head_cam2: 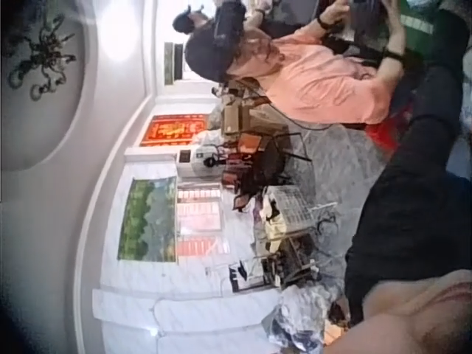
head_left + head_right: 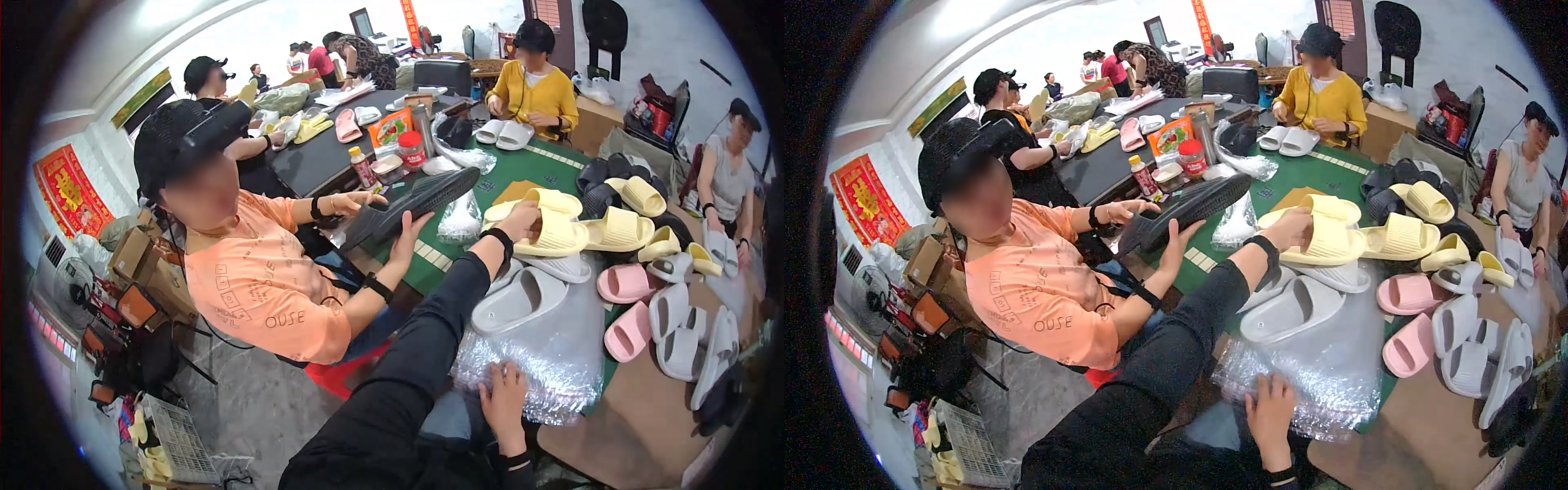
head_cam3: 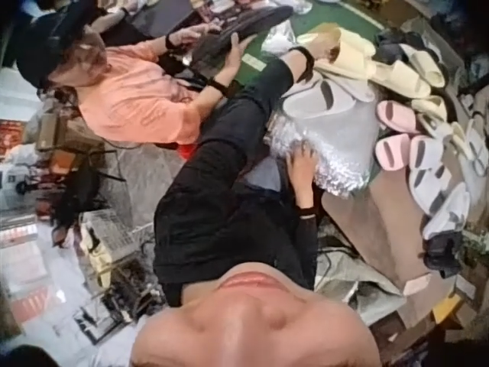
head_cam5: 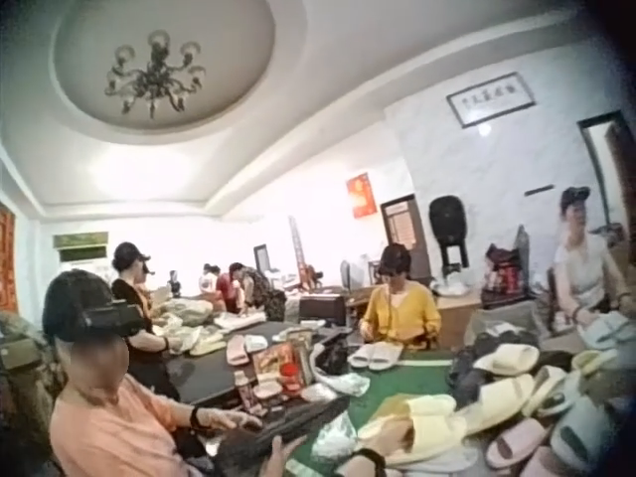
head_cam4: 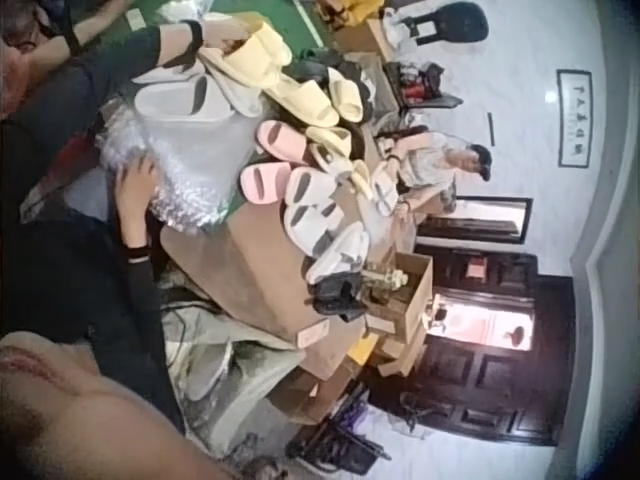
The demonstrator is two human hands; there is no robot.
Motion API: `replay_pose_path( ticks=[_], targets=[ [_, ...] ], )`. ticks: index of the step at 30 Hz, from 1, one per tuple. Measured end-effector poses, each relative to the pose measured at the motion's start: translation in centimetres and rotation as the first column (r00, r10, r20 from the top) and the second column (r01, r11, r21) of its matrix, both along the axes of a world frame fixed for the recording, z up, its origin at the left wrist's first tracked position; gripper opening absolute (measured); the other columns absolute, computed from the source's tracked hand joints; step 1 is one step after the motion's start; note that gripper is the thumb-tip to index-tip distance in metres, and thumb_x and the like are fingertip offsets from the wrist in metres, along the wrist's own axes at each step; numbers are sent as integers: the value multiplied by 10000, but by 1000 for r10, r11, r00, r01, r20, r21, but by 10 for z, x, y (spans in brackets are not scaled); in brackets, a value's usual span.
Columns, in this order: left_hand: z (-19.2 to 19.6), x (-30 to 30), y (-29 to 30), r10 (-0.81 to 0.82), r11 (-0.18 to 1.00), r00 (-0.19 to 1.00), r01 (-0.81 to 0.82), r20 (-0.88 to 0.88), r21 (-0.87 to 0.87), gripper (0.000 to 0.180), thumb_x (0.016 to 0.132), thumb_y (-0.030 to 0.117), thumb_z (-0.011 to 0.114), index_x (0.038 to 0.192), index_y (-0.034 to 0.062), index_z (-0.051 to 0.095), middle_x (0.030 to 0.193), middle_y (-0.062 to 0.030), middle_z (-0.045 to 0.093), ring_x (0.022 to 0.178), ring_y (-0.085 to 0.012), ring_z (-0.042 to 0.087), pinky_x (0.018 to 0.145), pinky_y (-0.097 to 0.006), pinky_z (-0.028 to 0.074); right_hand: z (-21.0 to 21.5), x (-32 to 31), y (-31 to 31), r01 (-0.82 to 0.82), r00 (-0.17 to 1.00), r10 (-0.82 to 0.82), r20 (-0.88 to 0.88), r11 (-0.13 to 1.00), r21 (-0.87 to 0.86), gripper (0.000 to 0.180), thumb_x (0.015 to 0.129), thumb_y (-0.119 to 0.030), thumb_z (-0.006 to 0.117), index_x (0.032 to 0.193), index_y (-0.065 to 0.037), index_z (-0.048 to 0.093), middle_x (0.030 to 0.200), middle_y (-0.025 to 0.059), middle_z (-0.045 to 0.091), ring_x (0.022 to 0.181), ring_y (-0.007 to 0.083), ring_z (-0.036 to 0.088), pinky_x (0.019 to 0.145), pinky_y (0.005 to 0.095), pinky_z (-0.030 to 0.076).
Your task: Packing finished sandals into bags and a larger sack in a manufacturing facility.
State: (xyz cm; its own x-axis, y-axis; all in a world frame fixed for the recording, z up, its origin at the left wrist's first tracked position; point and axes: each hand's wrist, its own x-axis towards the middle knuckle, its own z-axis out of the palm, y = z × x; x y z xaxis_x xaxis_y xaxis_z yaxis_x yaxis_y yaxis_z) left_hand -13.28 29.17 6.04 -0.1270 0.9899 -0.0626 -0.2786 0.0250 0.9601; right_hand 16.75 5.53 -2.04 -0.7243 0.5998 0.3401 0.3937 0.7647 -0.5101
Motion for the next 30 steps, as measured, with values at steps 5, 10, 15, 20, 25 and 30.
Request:
replay_pose_path(
  ticks=[5, 10, 15, 20, 25, 30],
  targets=[
    [9, 23, 9, 117, 982, 993, -120, -32, -143, 153, 884, 54, 475, 1003, 105, 556, 844, -16, 597, 738, -159, 610, 657, -338, 531, 0, 9, -4, 32, 999, -32, 5, 999, 26, 471, 746, -174, 719, 1167, -34, 562, 1195, 192, 490, 1060, 408, 466, 896, 518, 396],
    [19, -10, -1, 431, 887, 11, 181, -902, 425, 125, 811, 63, 574, 926, 40, 616, 852, -138, 618, 734, -242, 608, 694, -322, 508, 8, 1, -8, -21, 999, 22, -40, 1000, 23, 471, 762, -183, 694, 1187, -36, 554, 1198, 180, 497, 1057, 389, 470, 900, 495, 404],
    [98, 75, -37, -49, 976, 922, -38, 384, 215, 267, 903, 7, 446, 1149, -40, 537, 1083, -161, 620, 962, -260, 621, 897, -384, 507, -1, -2, -1, 31, 1000, -31, -1, 999, 16, 464, 785, -238, 657, 1202, -64, 556, 1219, 157, 502, 1061, 345, 482, 877, 463, 428],
    [123, 179, -95, -102, 979, 840, -9, 532, 202, 339, 846, -132, 423, 1151, 14, 390, 1154, -150, 495, 1108, -271, 539, 1001, -364, 474, -10, 1, -9, 92, 992, -93, 84, 996, 16, 470, 792, -253, 658, 1212, -71, 554, 1239, 135, 498, 1085, 316, 479, 883, 450, 418],
    [108, 281, -151, -142, 988, 564, 124, 814, 86, 428, 880, -72, 489, 1235, 79, 303, 1219, -136, 448, 1111, -277, 543, 1040, -383, 460, -52, -1, -9, 93, 986, -92, -137, 996, 3, 481, 814, -253, 631, 1251, -67, 557, 1308, 168, 524, 1246, 388, 426, 1053, 497, 331],
    [90, 356, -169, -62, 986, 550, 162, 833, -33, 562, 946, 8, 419, 1417, 48, 116, 1412, -180, 260, 1181, -286, 497, 1082, -370, 420, -63, -3, -13, 126, 989, -115, -90, 985, 119, 486, 862, -289, 558, 1302, -85, 521, 1314, 158, 512, 1196, 348, 482, 987, 471, 391]
  ],
)
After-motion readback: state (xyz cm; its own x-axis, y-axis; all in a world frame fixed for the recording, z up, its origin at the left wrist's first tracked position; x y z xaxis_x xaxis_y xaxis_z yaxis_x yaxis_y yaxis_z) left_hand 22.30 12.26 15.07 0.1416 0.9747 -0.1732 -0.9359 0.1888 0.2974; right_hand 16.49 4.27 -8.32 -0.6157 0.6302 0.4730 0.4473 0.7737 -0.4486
